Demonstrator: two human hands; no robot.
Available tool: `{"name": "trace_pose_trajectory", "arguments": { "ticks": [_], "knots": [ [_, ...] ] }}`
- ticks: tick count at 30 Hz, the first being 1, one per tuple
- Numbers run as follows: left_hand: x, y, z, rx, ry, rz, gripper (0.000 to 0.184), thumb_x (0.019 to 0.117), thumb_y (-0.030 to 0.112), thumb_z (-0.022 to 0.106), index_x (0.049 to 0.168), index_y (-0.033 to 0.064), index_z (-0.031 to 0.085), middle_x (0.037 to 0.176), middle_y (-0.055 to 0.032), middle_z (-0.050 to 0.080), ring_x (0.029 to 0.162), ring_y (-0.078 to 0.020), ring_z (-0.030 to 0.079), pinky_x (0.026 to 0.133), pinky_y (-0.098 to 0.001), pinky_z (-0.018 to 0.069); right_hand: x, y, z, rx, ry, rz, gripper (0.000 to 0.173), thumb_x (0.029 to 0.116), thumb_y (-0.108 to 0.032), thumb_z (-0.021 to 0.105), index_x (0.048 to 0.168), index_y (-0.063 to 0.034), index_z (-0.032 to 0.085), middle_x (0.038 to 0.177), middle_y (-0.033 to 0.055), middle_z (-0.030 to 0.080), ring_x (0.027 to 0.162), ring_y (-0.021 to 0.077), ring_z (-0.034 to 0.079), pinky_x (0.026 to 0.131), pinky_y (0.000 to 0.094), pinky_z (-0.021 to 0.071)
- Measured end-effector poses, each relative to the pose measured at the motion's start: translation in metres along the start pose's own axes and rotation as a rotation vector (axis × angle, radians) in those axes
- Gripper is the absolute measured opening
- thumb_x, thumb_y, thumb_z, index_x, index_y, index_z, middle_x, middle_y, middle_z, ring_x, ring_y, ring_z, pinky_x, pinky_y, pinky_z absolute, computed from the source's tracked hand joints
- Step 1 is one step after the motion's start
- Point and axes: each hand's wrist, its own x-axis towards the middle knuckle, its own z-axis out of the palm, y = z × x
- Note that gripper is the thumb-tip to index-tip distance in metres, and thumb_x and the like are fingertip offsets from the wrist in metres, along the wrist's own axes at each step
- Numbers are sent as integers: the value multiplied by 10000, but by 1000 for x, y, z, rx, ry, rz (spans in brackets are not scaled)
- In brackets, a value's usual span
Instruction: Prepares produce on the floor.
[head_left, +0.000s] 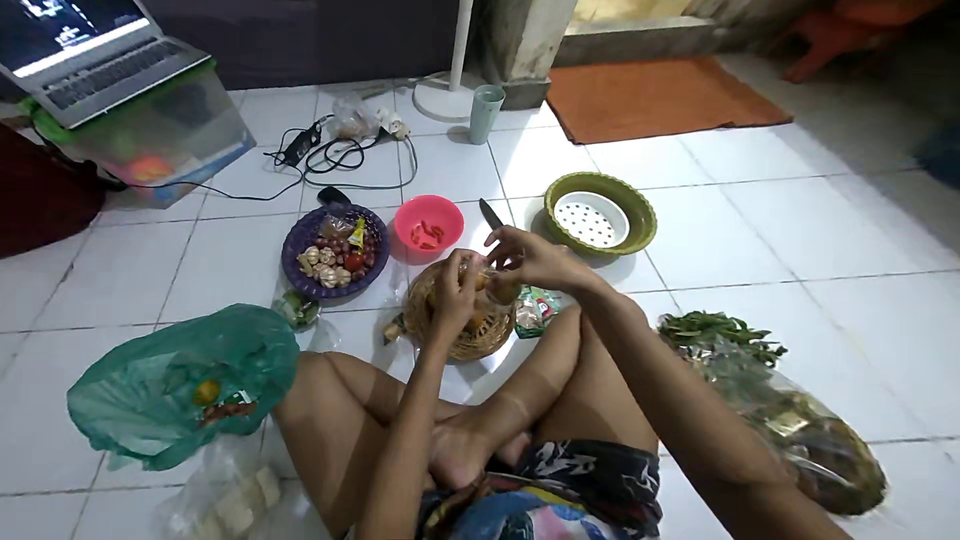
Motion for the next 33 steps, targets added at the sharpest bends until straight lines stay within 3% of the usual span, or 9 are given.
{"name": "trace_pose_trajectory", "arguments": {
  "ticks": [4,7,10,13,15,19,23,28,33],
  "knots": [
    [2,-20,19,-33,189,-111,255,1074,50,412,1124,-80,626,1033,-159,673,959,-174,624,880,-338,501,-4,29,33,198,265,-14,373,923,-68,710,1251,45,571,1076,125,703,948,145,658,844,334,540],
    [3,-37,32,-97,288,-258,290,1088,51,395,1204,-131,588,1094,-221,657,1033,-214,609,951,-350,477,-8,52,55,324,316,33,440,993,-154,639,1378,34,535,1293,181,644,1160,185,627,1006,359,505],
    [0,-55,40,-108,359,-298,280,1074,40,435,1192,-155,598,1095,-256,667,1044,-237,625,966,-354,481,-13,71,72,330,324,-25,384,1025,-157,577,1353,42,577,1286,181,642,1131,153,640,982,313,525],
    [-7,-54,46,-109,369,-303,265,1060,36,483,1180,-162,612,1105,-270,682,1047,-242,653,966,-352,496,-15,89,82,236,382,-162,288,1035,-98,512,1189,75,682,1261,193,681,1157,167,659,987,309,527],
    [-9,-51,49,-129,372,-299,259,1054,30,489,1180,-163,607,1092,-273,677,1025,-245,650,949,-354,498,-18,87,84,207,448,-172,258,1040,-76,522,1118,71,720,1141,163,733,1034,92,692,936,256,542],
    [-4,-39,46,-181,337,-300,257,1067,42,467,1184,-150,591,1071,-237,683,1001,-203,653,927,-330,505,-18,75,76,176,504,-174,236,1026,-35,526,1092,91,714,1016,142,746,886,21,670,838,196,527],
    [2,-21,30,-158,211,-272,240,1067,72,487,1198,-95,599,1087,-161,657,984,-137,603,904,-300,481,-17,64,58,218,510,-132,224,1038,-38,525,1112,93,691,996,130,728,884,49,677,865,244,558],
    [5,-40,2,-121,43,-172,442,1093,192,402,1469,-39,432,1455,-196,550,1354,-256,525,1124,-426,423,-14,65,39,354,530,-97,221,1053,-38,508,1162,85,656,1060,141,731,956,124,724,899,306,596],
    [-11,-72,-24,94,155,-309,422,1069,99,465,1437,-104,439,1417,-307,530,1308,-373,544,1089,-460,440,-21,52,23,453,559,-66,238,1072,-56,480,1199,79,630,1082,120,731,963,116,729,885,290,600]
  ]
}}
